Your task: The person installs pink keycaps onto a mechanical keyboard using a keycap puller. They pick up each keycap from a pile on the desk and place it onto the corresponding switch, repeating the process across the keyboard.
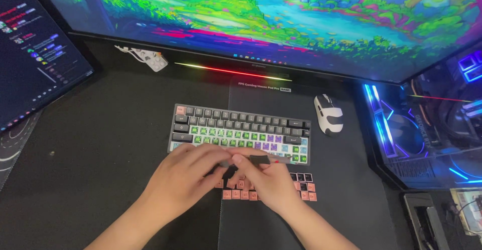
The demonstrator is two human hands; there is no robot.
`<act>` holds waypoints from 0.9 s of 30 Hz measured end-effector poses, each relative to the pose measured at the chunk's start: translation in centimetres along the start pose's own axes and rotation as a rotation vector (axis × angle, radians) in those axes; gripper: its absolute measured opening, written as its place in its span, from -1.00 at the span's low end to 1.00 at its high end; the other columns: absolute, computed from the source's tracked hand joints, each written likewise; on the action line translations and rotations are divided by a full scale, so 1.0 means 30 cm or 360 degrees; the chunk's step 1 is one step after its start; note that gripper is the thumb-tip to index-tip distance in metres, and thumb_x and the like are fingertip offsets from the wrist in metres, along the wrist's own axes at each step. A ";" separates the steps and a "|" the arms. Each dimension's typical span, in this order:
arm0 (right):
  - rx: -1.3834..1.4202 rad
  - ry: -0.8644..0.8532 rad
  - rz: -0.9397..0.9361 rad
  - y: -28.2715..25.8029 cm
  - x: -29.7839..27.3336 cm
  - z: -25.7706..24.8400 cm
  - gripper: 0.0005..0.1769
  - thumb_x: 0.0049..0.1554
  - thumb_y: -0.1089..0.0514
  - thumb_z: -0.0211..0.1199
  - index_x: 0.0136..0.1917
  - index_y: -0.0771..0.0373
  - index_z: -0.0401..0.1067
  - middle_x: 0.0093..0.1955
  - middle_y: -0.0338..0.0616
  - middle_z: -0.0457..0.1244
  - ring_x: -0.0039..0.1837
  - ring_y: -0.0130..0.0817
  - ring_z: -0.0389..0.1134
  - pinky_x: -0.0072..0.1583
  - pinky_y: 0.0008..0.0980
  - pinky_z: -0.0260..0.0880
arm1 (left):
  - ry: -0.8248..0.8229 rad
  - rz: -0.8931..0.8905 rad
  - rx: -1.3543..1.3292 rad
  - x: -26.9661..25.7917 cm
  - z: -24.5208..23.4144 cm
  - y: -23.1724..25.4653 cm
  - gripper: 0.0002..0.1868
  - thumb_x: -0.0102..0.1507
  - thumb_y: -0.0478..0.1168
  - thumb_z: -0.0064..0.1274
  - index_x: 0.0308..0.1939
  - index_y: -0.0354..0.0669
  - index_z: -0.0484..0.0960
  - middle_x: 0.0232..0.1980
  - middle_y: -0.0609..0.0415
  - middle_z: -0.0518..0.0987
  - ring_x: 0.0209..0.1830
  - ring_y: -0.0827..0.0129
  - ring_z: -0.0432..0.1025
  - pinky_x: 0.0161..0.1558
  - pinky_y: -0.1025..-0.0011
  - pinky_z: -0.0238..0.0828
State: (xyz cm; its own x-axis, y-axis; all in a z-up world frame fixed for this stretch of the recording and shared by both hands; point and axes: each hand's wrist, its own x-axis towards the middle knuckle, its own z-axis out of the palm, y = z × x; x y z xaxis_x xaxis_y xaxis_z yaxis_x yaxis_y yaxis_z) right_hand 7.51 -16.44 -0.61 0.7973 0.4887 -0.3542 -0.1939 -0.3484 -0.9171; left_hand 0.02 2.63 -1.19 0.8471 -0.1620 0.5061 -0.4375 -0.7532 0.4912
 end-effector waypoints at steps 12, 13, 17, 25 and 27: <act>-0.0148 0.0266 0.0152 -0.112 -0.024 -0.068 -0.54 0.21 -0.06 0.09 0.08 0.22 0.68 -0.17 -0.11 0.57 -0.36 -0.48 0.39 -0.25 -0.57 0.36 | -0.0473 0.0424 0.0026 -0.018 -0.095 -0.009 -0.91 0.22 -0.26 0.26 -0.29 -0.06 0.63 -0.04 0.13 0.64 0.01 0.23 0.49 0.07 0.18 0.32; -0.0148 0.0268 0.0156 -0.104 -0.025 -0.069 -0.54 0.21 -0.06 0.09 0.08 0.22 0.68 -0.17 -0.11 0.57 -0.36 -0.48 0.39 -0.25 -0.57 0.36 | -0.0474 0.0425 0.0022 -0.024 -0.089 -0.009 -0.91 0.22 -0.26 0.26 -0.29 -0.06 0.63 -0.04 0.13 0.64 0.01 0.23 0.49 0.07 0.18 0.32; -0.0056 0.0248 0.0029 -0.079 -0.022 -0.068 -0.57 0.21 -0.02 0.11 0.12 0.24 0.65 -0.10 -0.07 0.57 -0.27 -0.43 0.49 -0.31 -0.55 0.41 | -0.0822 0.0282 -0.0043 -0.051 -0.058 -0.017 -0.75 0.29 -0.18 0.27 -0.45 0.02 0.56 -0.34 0.26 0.51 -0.41 0.34 0.37 -0.25 0.31 0.28; -0.0036 0.0197 -0.0102 -0.055 -0.018 -0.073 -0.60 0.22 0.03 0.13 0.17 0.27 0.60 -0.07 -0.04 0.56 -0.27 -0.42 0.54 -0.33 -0.56 0.40 | -0.1055 0.0018 0.0167 -0.121 0.007 -0.040 -0.68 0.34 -0.08 0.17 -0.50 0.06 0.51 -0.53 0.26 0.55 -0.61 0.11 0.45 -0.42 0.16 0.39; -0.0078 0.0226 -0.0054 -0.073 -0.022 -0.069 -0.59 0.19 0.00 0.15 0.11 0.28 0.65 -0.14 -0.07 0.56 -0.14 -0.43 0.58 -0.31 -0.56 0.43 | -0.0903 0.0128 0.0358 -0.135 0.020 -0.034 -0.54 0.34 -0.24 0.09 -0.64 0.07 0.31 -0.74 0.16 0.20 -0.79 0.25 0.17 -0.66 0.18 0.15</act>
State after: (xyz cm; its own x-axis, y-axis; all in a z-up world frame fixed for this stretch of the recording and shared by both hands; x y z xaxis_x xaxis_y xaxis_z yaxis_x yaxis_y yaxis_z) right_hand 8.59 -17.65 2.02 0.8764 0.3842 -0.2905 -0.1400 -0.3740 -0.9168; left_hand -2.79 3.68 -4.17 0.8697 -0.4912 0.0489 -0.4846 -0.8306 0.2743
